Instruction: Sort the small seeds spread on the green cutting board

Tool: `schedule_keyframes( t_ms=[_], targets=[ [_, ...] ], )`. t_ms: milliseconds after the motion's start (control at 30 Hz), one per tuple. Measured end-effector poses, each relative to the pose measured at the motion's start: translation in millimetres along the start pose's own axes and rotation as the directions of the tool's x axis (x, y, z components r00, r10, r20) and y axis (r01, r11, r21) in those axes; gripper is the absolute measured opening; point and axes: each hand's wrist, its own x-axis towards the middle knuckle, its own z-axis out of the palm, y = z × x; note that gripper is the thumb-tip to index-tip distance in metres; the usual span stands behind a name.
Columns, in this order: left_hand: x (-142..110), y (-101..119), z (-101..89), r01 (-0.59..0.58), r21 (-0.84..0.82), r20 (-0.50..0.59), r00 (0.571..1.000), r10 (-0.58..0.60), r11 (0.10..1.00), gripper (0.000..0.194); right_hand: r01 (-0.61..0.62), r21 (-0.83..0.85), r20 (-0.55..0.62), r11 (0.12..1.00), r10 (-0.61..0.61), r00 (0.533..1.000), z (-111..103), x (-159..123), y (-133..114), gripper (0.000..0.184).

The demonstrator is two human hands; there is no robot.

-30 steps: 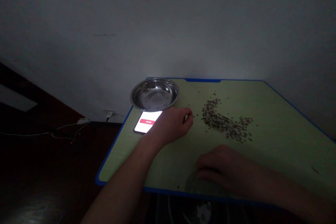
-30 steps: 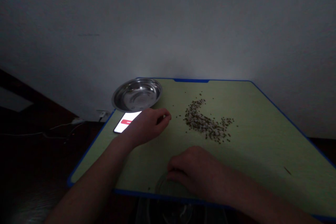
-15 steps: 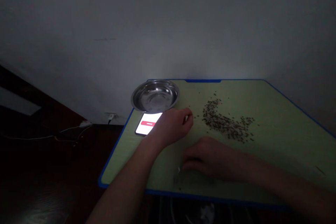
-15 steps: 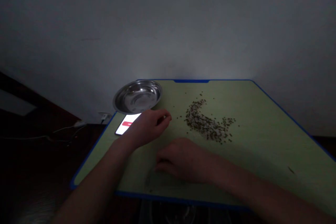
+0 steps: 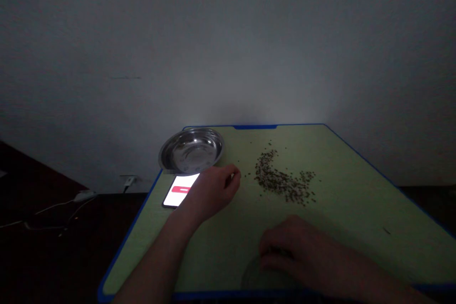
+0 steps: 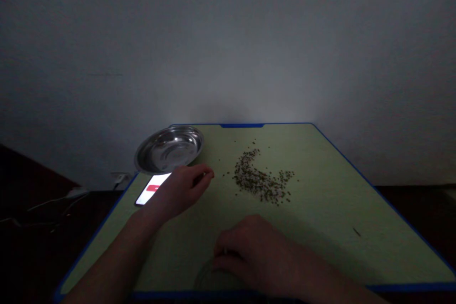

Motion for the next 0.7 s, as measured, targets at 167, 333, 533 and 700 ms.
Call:
schedule_keyframes(
  t_ms=[167,333,533,700],
  targets=[
    [1,-2,-5.0,0.029,-0.020,-0.061,0.998,-0.031,0.999,0.029,-0.188,0.028,-0.260,0.982,0.189,0.947,0,-41,19,0.015],
    [-1,-4,-13.4,0.075,-0.039,-0.169,0.982,-0.081,0.996,0.028,-0.246,0.125,-0.419,0.961,0.276,0.865,4,-71,47,0.026],
    [-15,2,-52.3,0.185,-0.058,-0.332,0.923,-0.194,0.981,0.030,-0.257,0.225,-0.551,0.940,0.340,0.762,13,-85,66,0.027],
    [-51,2,-81.2,0.373,-0.154,-0.435,0.806,-0.402,0.915,0.028,-0.227,0.262,-0.591,0.938,0.341,0.731,14,-90,68,0.028]
  ],
)
